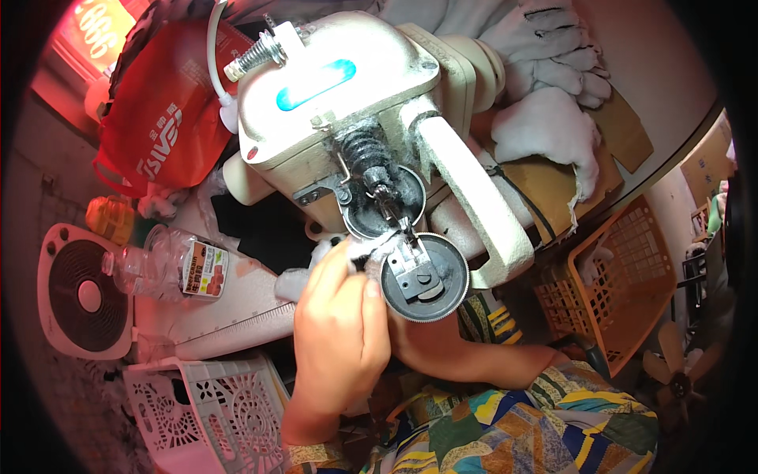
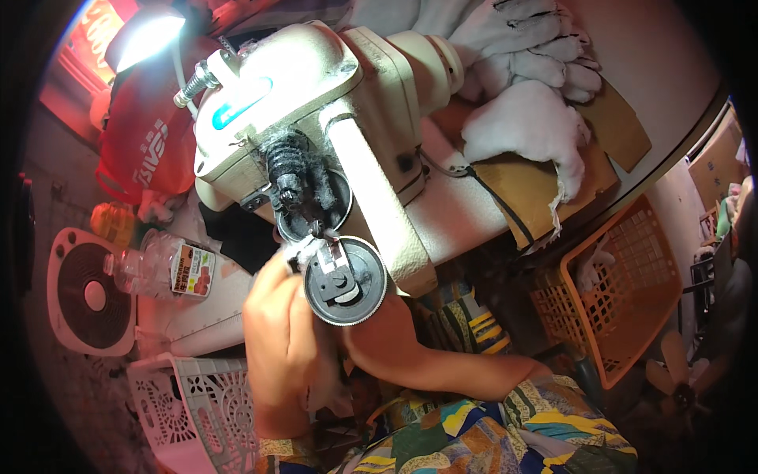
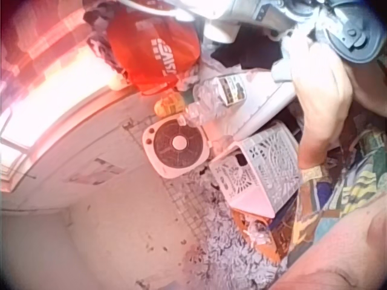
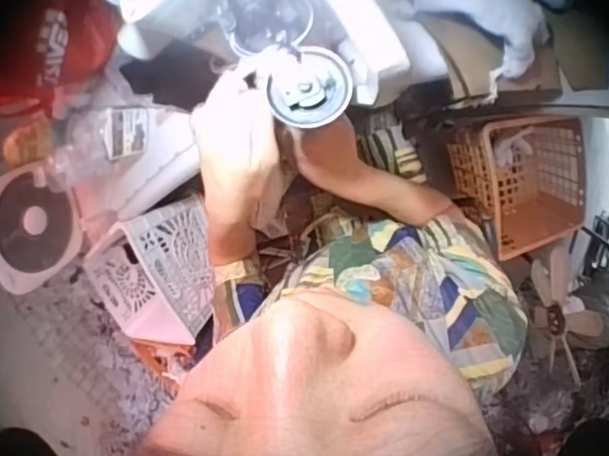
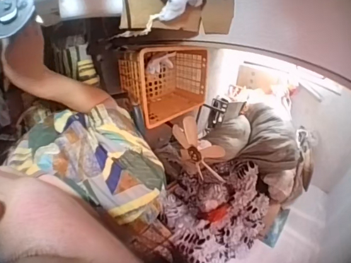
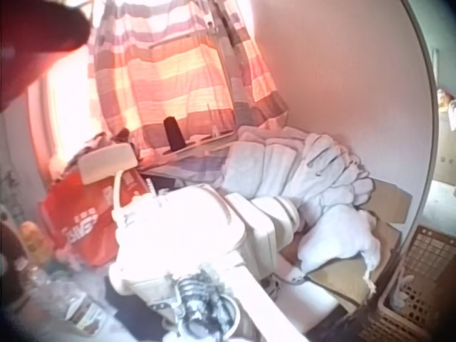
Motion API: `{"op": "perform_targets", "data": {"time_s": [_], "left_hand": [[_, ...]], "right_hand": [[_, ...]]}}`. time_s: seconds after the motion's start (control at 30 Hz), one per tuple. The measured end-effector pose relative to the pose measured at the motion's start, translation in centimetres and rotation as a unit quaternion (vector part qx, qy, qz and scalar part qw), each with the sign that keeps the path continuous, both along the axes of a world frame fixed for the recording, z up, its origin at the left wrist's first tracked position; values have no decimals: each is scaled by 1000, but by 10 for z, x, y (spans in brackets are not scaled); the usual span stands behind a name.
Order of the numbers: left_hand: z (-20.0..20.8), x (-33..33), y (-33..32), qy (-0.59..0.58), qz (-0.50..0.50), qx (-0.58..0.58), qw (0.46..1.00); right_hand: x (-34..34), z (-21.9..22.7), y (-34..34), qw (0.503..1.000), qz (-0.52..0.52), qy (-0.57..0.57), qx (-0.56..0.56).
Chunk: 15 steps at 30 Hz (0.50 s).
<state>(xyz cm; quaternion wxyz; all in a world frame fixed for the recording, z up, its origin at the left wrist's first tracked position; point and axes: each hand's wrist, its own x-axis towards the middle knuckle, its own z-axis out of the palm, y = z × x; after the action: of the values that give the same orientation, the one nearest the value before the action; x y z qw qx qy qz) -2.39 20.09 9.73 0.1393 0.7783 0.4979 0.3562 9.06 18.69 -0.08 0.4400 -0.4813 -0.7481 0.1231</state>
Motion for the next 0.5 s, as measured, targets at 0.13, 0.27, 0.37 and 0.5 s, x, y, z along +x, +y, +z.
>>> {"op": "perform_targets", "data": {"time_s": [0.13,0.27,0.37,0.5], "left_hand": [[-12,13,5,-256,35,-29,966],[-31,11,10,-317,9,28,948],[-39,12,13,-279,22,95,955],[-33,13,10,-216,61,173,959]], "right_hand": [[-4,7,0,1000,11,-9,19],[1,4,-1,999,14,-29,24],[5,2,0,999,23,-43,24],[2,3,-2,999,6,-25,43]]}}
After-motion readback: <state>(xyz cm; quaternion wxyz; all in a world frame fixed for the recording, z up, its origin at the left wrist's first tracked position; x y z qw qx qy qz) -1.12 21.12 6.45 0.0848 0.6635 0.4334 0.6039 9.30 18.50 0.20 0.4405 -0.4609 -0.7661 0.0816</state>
